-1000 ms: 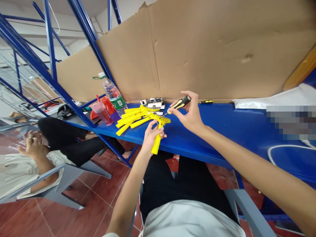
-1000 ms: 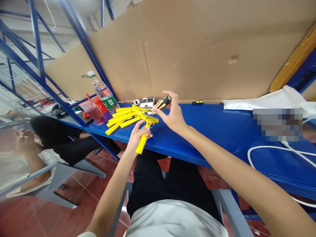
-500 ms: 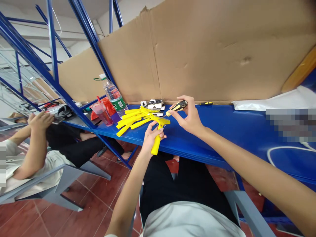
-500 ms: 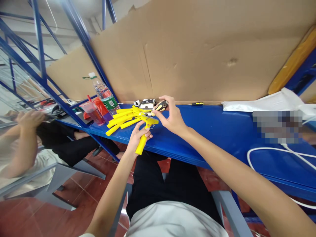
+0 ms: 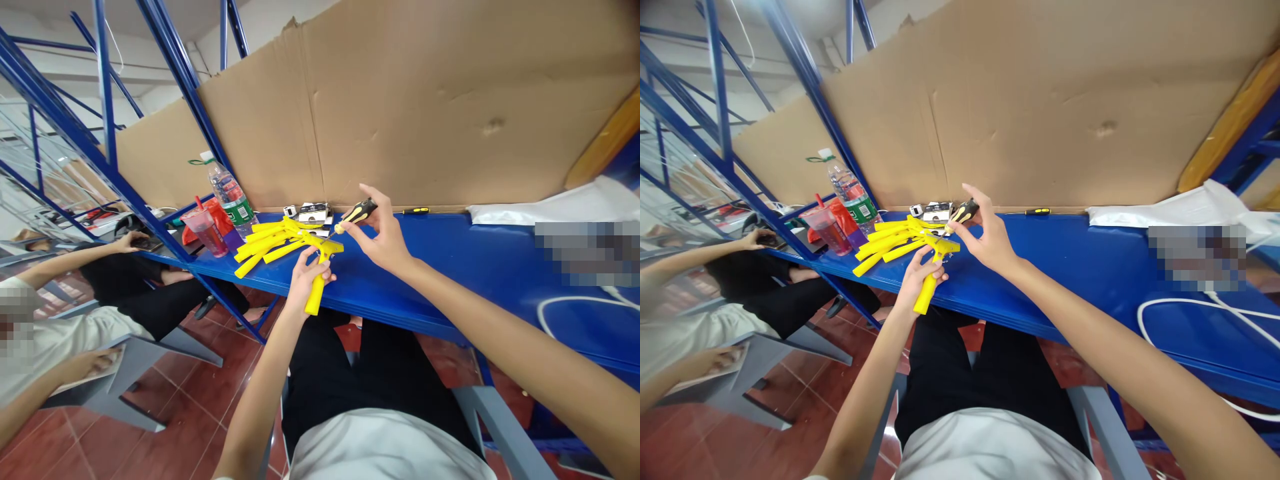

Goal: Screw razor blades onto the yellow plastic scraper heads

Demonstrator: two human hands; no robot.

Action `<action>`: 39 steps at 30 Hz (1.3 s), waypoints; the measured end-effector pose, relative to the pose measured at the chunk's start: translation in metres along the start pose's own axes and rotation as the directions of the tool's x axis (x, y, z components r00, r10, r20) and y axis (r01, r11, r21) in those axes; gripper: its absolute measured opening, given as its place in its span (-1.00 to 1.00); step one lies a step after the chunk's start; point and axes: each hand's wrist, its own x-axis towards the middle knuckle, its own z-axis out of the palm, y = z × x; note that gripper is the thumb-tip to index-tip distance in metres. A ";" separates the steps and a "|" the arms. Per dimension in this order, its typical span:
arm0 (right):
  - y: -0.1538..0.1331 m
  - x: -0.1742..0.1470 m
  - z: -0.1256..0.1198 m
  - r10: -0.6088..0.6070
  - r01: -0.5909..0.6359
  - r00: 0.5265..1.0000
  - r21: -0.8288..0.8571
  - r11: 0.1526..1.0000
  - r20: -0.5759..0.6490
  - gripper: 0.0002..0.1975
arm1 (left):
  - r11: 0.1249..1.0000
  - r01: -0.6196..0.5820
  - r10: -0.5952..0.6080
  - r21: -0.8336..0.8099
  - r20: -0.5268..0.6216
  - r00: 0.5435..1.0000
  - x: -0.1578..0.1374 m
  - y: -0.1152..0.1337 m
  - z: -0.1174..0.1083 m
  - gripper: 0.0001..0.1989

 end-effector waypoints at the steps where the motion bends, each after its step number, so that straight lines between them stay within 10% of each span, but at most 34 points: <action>1: -0.001 0.000 -0.001 -0.005 0.005 1.000 0.007 1.000 0.019 -0.22 | 1.000 -0.001 0.001 0.000 -0.003 1.000 0.000 0.000 0.000 -0.27; 39: -0.007 0.005 -0.003 0.069 -0.071 0.996 0.044 0.996 0.047 -0.24 | 1.000 0.010 -0.010 0.003 0.002 1.000 -0.001 0.001 0.000 -0.24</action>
